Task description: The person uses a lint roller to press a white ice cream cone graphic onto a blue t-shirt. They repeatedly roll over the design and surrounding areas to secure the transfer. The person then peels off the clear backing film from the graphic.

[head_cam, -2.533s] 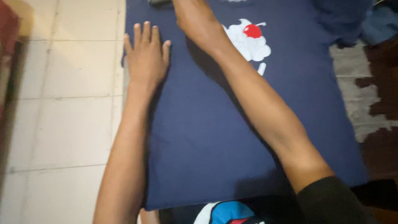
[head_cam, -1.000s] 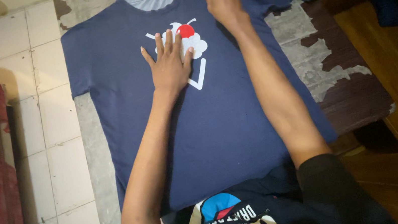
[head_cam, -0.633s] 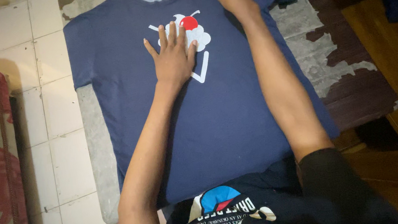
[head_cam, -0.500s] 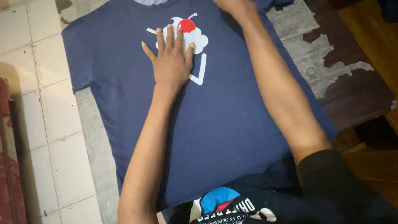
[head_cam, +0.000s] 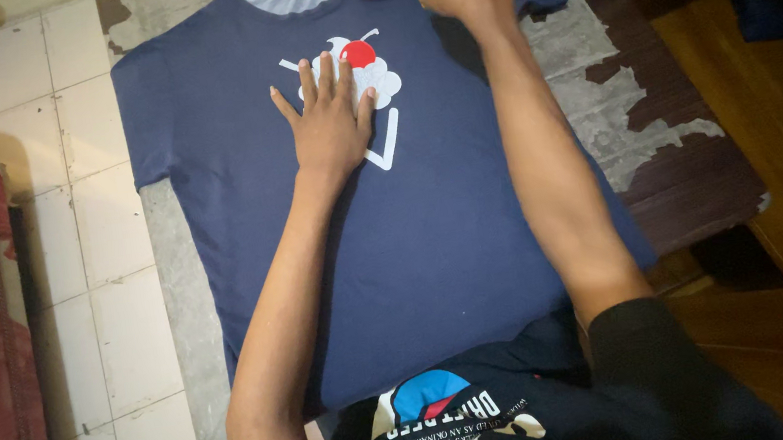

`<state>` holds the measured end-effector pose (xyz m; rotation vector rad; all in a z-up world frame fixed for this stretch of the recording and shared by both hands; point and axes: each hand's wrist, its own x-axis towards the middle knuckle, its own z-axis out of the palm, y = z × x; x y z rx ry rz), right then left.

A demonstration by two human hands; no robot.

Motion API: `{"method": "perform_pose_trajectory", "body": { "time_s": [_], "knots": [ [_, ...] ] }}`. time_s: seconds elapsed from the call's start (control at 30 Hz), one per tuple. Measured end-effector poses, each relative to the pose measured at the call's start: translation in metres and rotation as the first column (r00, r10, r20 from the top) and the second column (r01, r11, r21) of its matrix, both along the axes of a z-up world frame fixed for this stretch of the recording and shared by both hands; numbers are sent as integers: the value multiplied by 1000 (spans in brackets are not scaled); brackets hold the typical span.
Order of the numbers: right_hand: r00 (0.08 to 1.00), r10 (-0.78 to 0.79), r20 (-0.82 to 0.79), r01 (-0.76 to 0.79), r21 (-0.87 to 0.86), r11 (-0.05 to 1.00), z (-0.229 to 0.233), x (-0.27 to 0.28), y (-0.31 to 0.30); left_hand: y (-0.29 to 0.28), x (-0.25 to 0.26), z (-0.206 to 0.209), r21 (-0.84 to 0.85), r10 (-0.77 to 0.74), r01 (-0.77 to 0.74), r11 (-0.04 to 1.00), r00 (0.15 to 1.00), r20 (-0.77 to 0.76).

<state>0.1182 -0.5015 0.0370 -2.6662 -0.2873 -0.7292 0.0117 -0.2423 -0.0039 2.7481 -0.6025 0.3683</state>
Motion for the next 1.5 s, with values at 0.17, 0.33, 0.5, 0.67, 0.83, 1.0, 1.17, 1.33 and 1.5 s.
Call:
{"method": "perform_pose_trajectory", "body": {
  "time_s": [0.17,0.33,0.5,0.67,0.83,1.0,1.17,1.33,1.5],
  "knots": [
    [879,71,-471,-57,44,997,66,-47,6,2,0,-4,-84,3,-1,996,1000,28],
    [957,120,-264,-135,-39,990,64,-54,24,3,4,-5,-146,36,-30,989,999,40],
    [986,78,-151,-88,-62,994,44,-54,46,2,0,-3,-124,37,-37,992,999,-1],
    [874,14,-485,2,32,999,77,-80,47,1,-2,2,-125,93,-93,988,996,-7],
    [968,25,-249,-49,-92,995,65,-70,58,1,-2,1,-143,81,-80,986,997,2],
    [929,63,-363,-46,55,997,74,-74,61,4,6,-2,-156,82,-92,984,994,-67],
    [830,82,-552,-84,22,996,97,-98,55,25,9,-7,-181,-3,-19,983,993,-119],
    [964,243,-105,-258,-165,952,61,-73,80,58,-19,9,-31,48,-54,998,982,-181],
    [933,120,-339,-186,-170,968,70,-84,98,96,-36,17,6,116,-117,993,974,-196]
  ]
}}
